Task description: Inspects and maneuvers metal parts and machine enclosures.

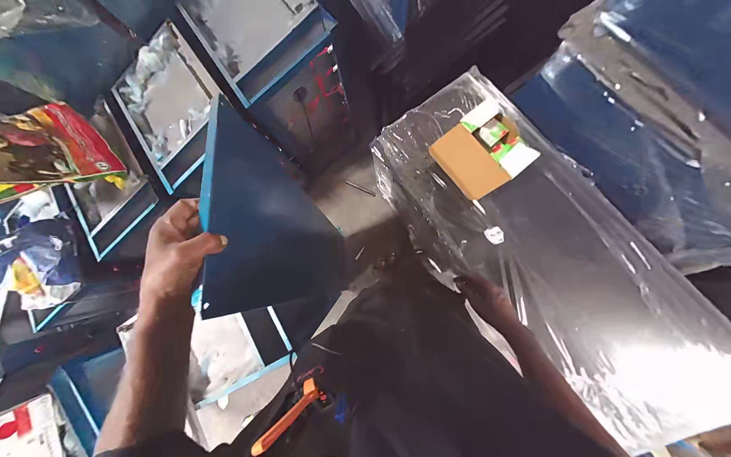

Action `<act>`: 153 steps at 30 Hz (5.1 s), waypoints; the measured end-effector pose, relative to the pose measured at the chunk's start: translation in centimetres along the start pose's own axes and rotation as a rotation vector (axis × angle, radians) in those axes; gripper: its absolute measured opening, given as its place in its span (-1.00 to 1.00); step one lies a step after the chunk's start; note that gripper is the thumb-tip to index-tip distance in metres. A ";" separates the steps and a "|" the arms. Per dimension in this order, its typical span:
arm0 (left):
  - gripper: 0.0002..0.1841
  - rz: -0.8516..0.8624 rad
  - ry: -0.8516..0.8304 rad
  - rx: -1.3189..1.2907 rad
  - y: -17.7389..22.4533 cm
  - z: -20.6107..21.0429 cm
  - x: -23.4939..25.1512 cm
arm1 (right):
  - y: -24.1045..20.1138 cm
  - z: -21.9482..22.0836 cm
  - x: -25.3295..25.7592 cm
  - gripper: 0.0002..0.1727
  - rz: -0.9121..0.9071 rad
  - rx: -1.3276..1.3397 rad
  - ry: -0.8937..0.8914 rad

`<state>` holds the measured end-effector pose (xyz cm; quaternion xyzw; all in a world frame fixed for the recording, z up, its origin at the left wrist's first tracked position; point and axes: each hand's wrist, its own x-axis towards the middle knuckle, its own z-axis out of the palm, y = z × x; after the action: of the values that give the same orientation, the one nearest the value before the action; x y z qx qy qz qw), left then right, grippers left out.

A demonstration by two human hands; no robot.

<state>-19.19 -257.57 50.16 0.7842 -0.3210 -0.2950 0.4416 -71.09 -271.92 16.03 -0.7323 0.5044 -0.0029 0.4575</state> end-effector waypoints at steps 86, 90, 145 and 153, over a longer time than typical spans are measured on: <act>-0.28 0.103 0.064 -0.493 11.5 14.2 73.8 | -26.7 -7.1 44.9 -0.37 -0.067 0.127 -0.069; -0.15 0.065 0.118 -0.602 11.5 14.6 71.0 | -28.2 -7.3 41.8 -0.37 -0.244 -0.076 -0.156; -0.14 -1.380 1.500 -0.357 -38.4 17.0 -17.6 | -49.7 42.3 23.7 -0.52 -0.871 -0.758 -0.629; -0.10 -1.351 1.547 -0.373 -38.1 16.7 -17.3 | -46.6 39.2 23.7 -0.16 -0.709 -0.546 -0.642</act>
<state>-33.07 -237.39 12.37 0.6948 0.6055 0.0574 0.3838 -6.85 -260.00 13.80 -0.9134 0.0444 0.1979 0.3529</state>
